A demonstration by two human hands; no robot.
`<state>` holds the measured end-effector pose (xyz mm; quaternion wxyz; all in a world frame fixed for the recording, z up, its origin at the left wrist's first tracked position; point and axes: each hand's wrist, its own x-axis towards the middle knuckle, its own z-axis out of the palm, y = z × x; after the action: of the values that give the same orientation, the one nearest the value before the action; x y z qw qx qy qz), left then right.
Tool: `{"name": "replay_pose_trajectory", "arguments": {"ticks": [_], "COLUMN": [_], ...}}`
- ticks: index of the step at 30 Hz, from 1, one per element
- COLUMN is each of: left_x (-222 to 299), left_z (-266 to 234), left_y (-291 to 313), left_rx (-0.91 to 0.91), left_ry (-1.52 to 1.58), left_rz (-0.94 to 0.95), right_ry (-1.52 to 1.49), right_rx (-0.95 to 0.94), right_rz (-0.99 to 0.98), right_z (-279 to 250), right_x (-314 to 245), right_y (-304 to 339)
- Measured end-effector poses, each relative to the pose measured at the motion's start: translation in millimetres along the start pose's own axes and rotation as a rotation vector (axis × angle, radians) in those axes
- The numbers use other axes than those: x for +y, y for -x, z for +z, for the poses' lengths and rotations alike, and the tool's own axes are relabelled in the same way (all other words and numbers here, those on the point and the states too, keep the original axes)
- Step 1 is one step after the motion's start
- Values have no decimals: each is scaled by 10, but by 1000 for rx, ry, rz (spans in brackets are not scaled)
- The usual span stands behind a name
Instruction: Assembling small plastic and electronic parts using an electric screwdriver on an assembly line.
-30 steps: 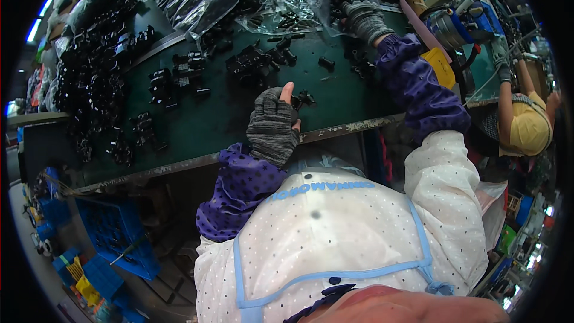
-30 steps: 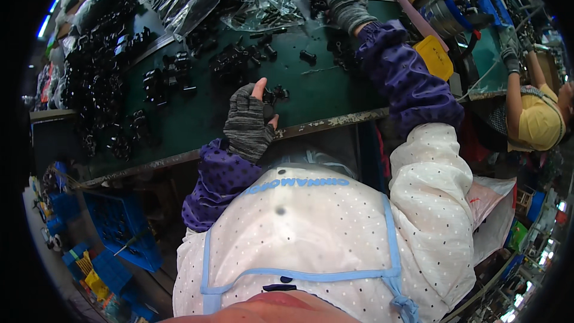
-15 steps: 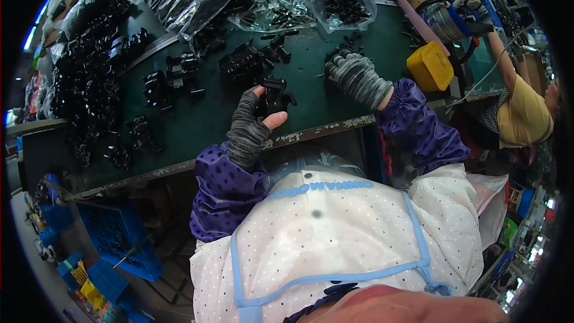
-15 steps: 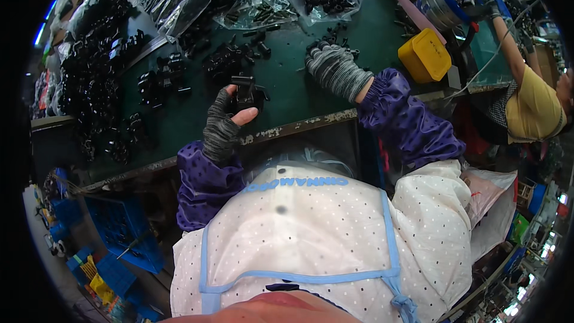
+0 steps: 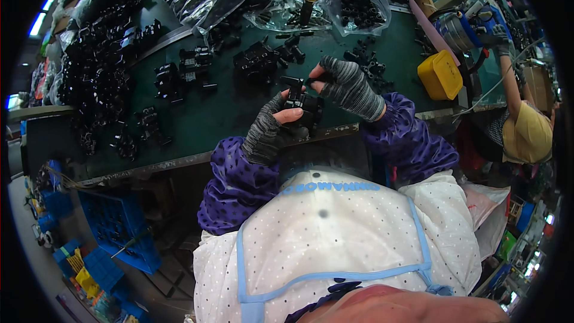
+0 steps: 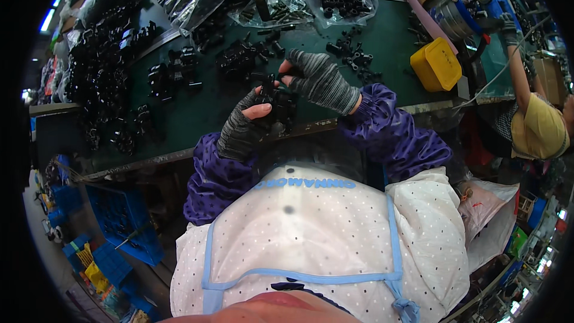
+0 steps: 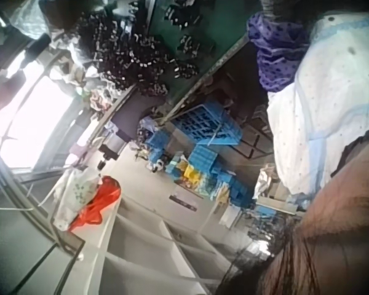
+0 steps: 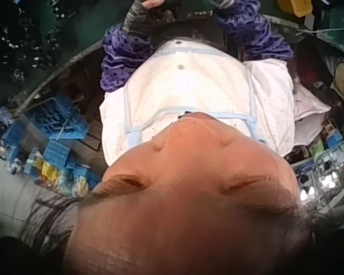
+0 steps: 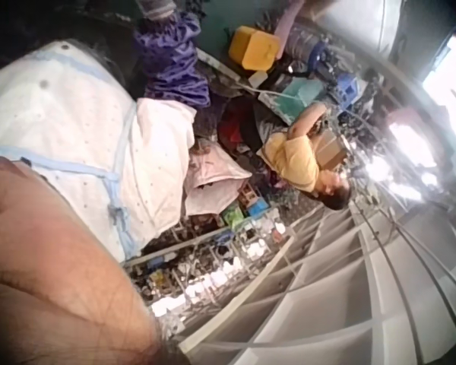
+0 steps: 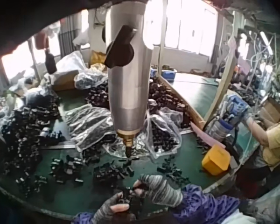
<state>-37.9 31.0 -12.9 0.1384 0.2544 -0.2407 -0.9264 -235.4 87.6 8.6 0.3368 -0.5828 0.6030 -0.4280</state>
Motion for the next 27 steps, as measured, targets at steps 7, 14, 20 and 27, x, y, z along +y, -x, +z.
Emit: {"name": "replay_pose_trajectory", "arguments": {"ticks": [7, 14, 20, 27], "left_x": [14, 12, -7, 66], "left_z": [-9, 5, -8, -3], "left_y": [24, -25, -33, -37], "left_rx": [-65, -58, -107, -69], "left_ry": [72, 63, -53, -15], "left_rz": [12, 29, 93, 134], "right_ry": [218, 489, 329, 54], "right_rx": [79, 201, 88, -146], "right_rz": [-114, -419, -204, 209], "right_z": [115, 151, 122, -156], "right_x": [-146, -77, -139, -299], "right_y": [-76, -36, -157, -129]}}
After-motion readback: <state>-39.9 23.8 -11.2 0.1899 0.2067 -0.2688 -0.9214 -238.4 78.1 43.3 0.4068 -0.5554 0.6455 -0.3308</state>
